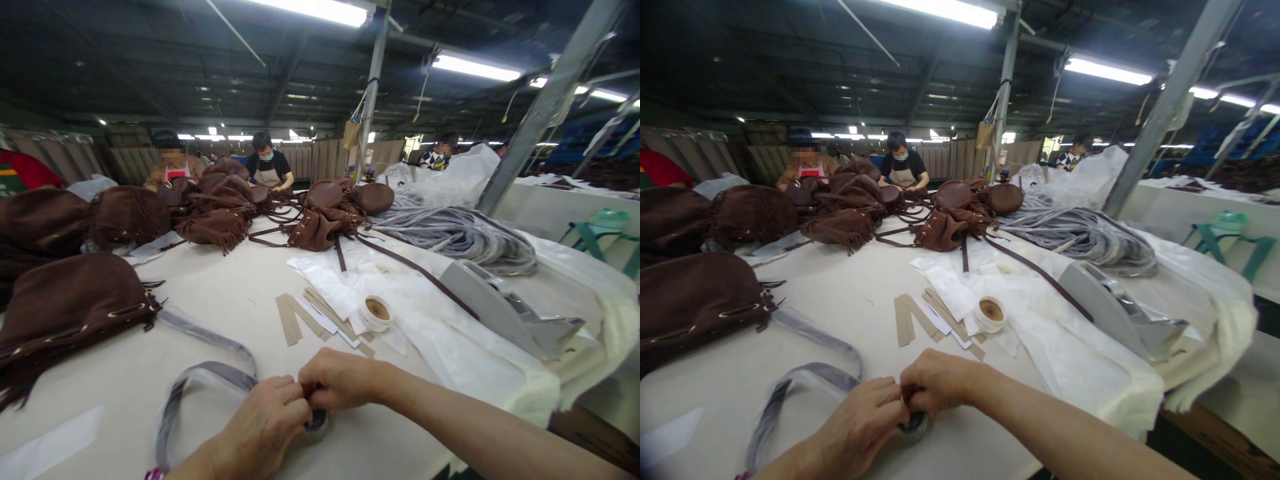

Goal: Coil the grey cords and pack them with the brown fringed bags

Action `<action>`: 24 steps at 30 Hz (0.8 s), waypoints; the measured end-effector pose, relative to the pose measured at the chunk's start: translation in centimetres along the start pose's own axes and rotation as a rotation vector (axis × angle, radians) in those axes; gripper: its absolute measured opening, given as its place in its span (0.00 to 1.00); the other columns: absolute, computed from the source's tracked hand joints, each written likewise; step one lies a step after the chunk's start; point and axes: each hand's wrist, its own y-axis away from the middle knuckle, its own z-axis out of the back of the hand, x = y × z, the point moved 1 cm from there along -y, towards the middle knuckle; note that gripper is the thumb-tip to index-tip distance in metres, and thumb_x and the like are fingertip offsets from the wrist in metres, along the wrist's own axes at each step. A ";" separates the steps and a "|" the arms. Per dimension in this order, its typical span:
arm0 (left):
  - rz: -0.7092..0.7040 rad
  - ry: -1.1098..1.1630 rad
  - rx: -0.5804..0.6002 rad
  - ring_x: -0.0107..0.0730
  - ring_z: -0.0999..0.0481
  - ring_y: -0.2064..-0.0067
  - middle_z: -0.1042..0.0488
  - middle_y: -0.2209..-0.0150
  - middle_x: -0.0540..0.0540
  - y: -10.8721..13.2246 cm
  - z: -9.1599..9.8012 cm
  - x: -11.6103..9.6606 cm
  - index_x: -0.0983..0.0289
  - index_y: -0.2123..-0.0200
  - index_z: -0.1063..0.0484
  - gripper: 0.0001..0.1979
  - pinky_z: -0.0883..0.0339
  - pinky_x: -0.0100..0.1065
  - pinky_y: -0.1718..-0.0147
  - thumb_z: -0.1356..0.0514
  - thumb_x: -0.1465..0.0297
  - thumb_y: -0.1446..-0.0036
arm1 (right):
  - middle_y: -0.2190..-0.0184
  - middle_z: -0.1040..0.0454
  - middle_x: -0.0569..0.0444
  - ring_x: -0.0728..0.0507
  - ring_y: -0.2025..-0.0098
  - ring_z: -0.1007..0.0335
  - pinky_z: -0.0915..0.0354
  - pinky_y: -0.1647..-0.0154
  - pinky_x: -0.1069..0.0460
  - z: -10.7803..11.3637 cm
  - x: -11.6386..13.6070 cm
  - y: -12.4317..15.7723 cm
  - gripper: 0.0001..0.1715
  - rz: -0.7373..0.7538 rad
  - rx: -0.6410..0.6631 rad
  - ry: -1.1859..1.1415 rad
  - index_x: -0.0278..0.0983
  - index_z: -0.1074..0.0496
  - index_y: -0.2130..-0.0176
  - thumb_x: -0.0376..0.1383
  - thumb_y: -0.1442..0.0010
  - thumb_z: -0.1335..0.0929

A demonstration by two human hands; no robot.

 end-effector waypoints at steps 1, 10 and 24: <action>0.023 -0.030 -0.041 0.33 0.33 0.68 0.29 0.69 0.52 0.1 -0.6 -0.4 0.62 0.69 0.38 0.08 0.44 0.32 0.71 0.47 0.81 0.45 | 0.73 0.23 0.54 0.49 0.70 0.29 0.40 0.71 0.58 -0.2 0.2 0.4 0.08 -0.091 -0.051 -0.036 0.34 0.24 0.66 0.30 0.50 0.31; 0.263 -0.062 -0.051 0.37 0.30 0.66 0.27 0.66 0.51 -0.1 -3.0 -3.7 0.60 0.63 0.36 0.16 0.40 0.33 0.69 0.43 0.83 0.54 | 0.71 0.22 0.46 0.41 0.68 0.26 0.42 0.73 0.53 -0.3 2.9 2.4 0.09 -0.301 -0.038 0.213 0.34 0.26 0.67 0.30 0.47 0.36; -0.163 -0.067 -0.046 0.31 0.37 0.74 0.32 0.74 0.51 1.5 -0.6 -2.0 0.62 0.70 0.40 0.12 0.48 0.34 0.76 0.56 0.76 0.34 | 0.72 0.22 0.53 0.43 0.70 0.27 0.50 0.76 0.52 0.0 1.6 1.6 0.05 0.015 0.061 0.443 0.39 0.27 0.66 0.35 0.43 0.34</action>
